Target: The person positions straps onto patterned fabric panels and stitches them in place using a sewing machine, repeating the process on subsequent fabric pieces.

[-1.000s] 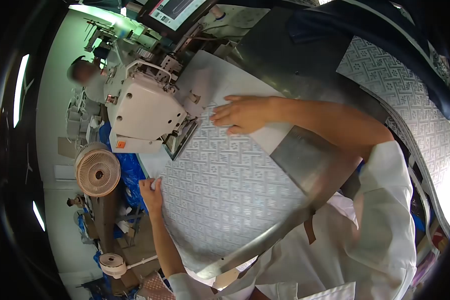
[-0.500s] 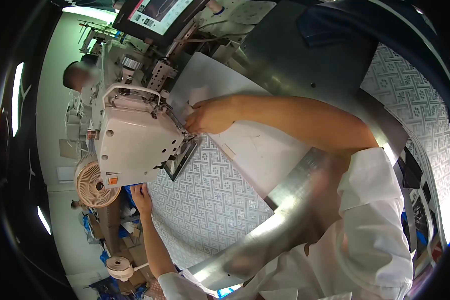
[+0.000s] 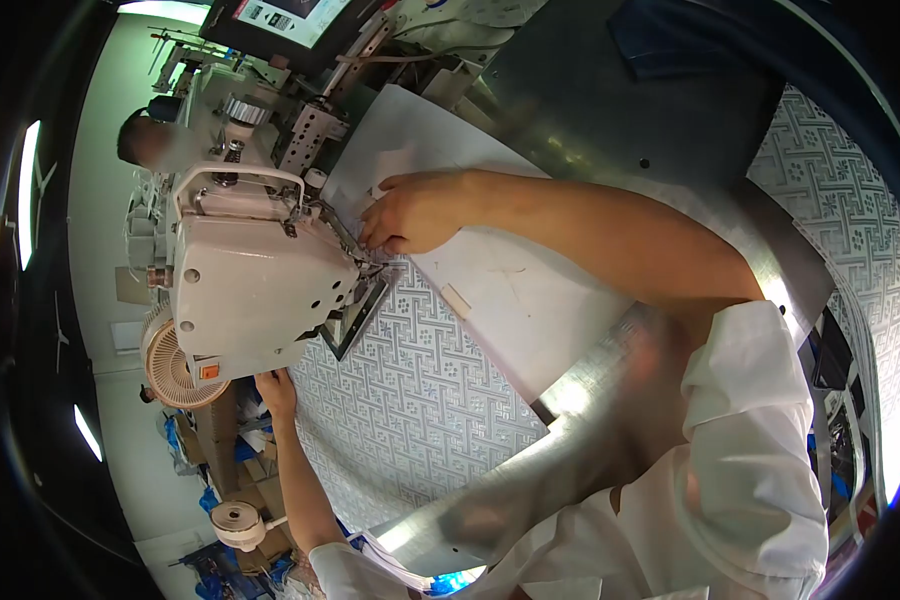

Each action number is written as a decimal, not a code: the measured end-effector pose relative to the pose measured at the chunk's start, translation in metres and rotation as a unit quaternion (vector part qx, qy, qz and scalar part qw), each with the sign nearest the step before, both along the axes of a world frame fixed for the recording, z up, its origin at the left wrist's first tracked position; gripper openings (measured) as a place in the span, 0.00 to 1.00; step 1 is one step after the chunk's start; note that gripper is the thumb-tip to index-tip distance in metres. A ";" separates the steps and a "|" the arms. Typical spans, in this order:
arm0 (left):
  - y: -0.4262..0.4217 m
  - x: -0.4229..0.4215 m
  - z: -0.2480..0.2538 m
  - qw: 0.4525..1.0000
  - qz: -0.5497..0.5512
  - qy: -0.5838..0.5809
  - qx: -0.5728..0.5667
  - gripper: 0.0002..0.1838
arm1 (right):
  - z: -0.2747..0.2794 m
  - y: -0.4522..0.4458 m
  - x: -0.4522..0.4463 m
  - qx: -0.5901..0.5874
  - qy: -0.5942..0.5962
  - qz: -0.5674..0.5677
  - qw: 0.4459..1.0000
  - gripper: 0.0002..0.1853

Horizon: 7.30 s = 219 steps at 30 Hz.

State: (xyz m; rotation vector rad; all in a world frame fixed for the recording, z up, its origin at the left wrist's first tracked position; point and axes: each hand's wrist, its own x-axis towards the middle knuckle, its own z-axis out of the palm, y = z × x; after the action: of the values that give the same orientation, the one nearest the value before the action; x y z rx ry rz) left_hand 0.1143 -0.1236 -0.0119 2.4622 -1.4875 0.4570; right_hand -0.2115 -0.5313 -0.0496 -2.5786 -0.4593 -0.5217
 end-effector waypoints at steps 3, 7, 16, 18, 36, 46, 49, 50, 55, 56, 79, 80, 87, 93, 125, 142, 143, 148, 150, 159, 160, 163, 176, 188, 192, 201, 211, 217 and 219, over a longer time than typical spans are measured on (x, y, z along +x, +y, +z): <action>0.004 0.008 -0.004 1.000 0.020 0.008 0.008 0.15 | 0.001 -0.001 0.000 0.000 0.002 -0.018 1.000 0.21; 0.012 0.017 -0.013 0.998 0.046 0.043 0.008 0.16 | 0.001 -0.001 -0.002 0.022 0.020 -0.034 0.999 0.23; 0.020 0.033 -0.021 0.994 0.060 0.091 -0.007 0.16 | -0.007 -0.003 0.005 0.017 -0.004 -0.051 0.999 0.23; 0.018 0.030 -0.021 0.993 0.066 0.096 -0.009 0.16 | -0.008 -0.003 0.005 0.007 -0.029 -0.055 0.998 0.21; -0.091 -0.303 0.012 0.971 -0.206 0.114 -0.032 0.23 | 0.011 0.000 -0.003 -0.010 0.051 -0.048 0.998 0.22; -0.124 -0.314 -0.008 0.952 -0.219 0.177 0.116 0.49 | 0.012 -0.003 -0.006 -0.015 0.054 -0.055 0.997 0.25; -0.125 -0.315 -0.007 0.954 -0.224 0.154 0.124 0.49 | 0.014 -0.006 -0.006 -0.011 0.055 -0.048 0.997 0.25; -0.126 -0.317 -0.007 0.955 -0.219 0.157 0.121 0.49 | 0.016 -0.005 -0.005 -0.009 0.054 -0.044 0.998 0.25; -0.129 -0.320 -0.006 0.957 -0.209 0.162 0.116 0.49 | 0.013 -0.007 -0.002 -0.006 0.050 -0.038 0.998 0.24; -0.130 -0.320 -0.006 0.957 -0.210 0.162 0.114 0.49 | 0.011 -0.006 -0.003 0.000 0.047 -0.042 0.998 0.24; -0.135 -0.320 0.002 0.948 -0.236 0.192 0.097 0.47 | 0.003 -0.005 0.002 0.000 -0.017 -0.109 0.994 0.24; -0.135 -0.321 0.003 0.948 -0.238 0.194 0.090 0.47 | 0.004 -0.004 0.000 -0.003 -0.018 -0.110 0.994 0.25; -0.147 -0.305 -0.002 0.953 -0.246 0.162 0.069 0.44 | -0.012 -0.034 0.037 0.047 -0.131 0.009 0.990 0.20; -0.157 -0.293 -0.003 0.950 -0.268 0.150 0.057 0.43 | 0.043 -0.053 -0.030 -0.101 -0.036 -0.107 0.989 0.11; -0.156 -0.288 0.023 0.746 -0.261 0.591 -0.160 0.31 | 0.155 0.022 -0.211 0.046 -0.043 -0.229 0.971 0.14; -0.139 -0.278 0.045 0.628 -0.103 0.708 -0.306 0.13 | 0.109 0.090 -0.091 0.260 0.135 -0.115 0.949 0.08; -0.141 -0.277 0.040 0.636 -0.105 0.702 -0.301 0.13 | 0.109 0.091 -0.088 0.258 0.136 -0.112 0.950 0.08; -0.147 -0.273 0.027 0.720 -0.110 0.649 -0.220 0.12 | 0.118 0.096 -0.064 0.264 0.038 -0.100 0.958 0.09; -0.151 -0.276 0.014 0.735 -0.126 0.632 -0.210 0.12 | 0.124 0.099 -0.053 0.188 -0.038 -0.044 0.980 0.10; -0.117 -0.227 0.015 0.932 -0.154 0.315 -0.094 0.16 | 0.072 0.040 -0.070 0.069 0.011 -0.096 0.993 0.13; -0.121 -0.219 0.013 0.932 -0.156 0.314 -0.089 0.16 | 0.066 0.026 -0.071 0.048 0.019 -0.121 0.991 0.14; -0.147 -0.192 0.005 0.946 -0.207 0.218 -0.121 0.19 | 0.047 -0.006 -0.062 0.084 -0.027 -0.226 0.970 0.15; -0.204 -0.224 -0.026 0.979 -0.164 0.098 -0.075 0.34 | 0.021 -0.031 0.002 0.168 -0.029 -0.160 0.972 0.09; -0.206 -0.250 -0.014 0.990 -0.136 0.036 -0.022 0.37 | 0.007 -0.006 0.036 0.122 -0.073 -0.080 0.987 0.05; -0.202 -0.253 -0.006 0.988 -0.150 0.029 -0.018 0.37 | 0.013 0.000 0.036 0.091 -0.018 -0.105 0.990 0.12; -0.153 -0.189 0.008 0.951 -0.273 0.123 -0.073 0.22 | 0.004 0.002 0.042 0.090 -0.063 -0.117 0.987 0.05; -0.172 -0.173 -0.009 0.968 -0.228 0.084 -0.059 0.21 | 0.004 -0.005 0.043 0.154 0.021 -0.101 0.983 0.12; -0.181 -0.181 0.000 0.980 -0.187 0.065 0.003 0.23 | 0.005 -0.017 0.042 0.144 -0.066 -0.043 0.986 0.04; -0.183 -0.186 0.002 0.982 -0.175 0.072 0.013 0.23 | 0.002 -0.025 0.037 0.144 -0.068 -0.061 0.985 0.05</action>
State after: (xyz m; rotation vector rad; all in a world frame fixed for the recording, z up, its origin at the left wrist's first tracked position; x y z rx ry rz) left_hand -0.0715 -0.3069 -0.0101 2.1329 -1.8203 0.1883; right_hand -0.1744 -0.5559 -0.0472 -2.3117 -0.2492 -0.7524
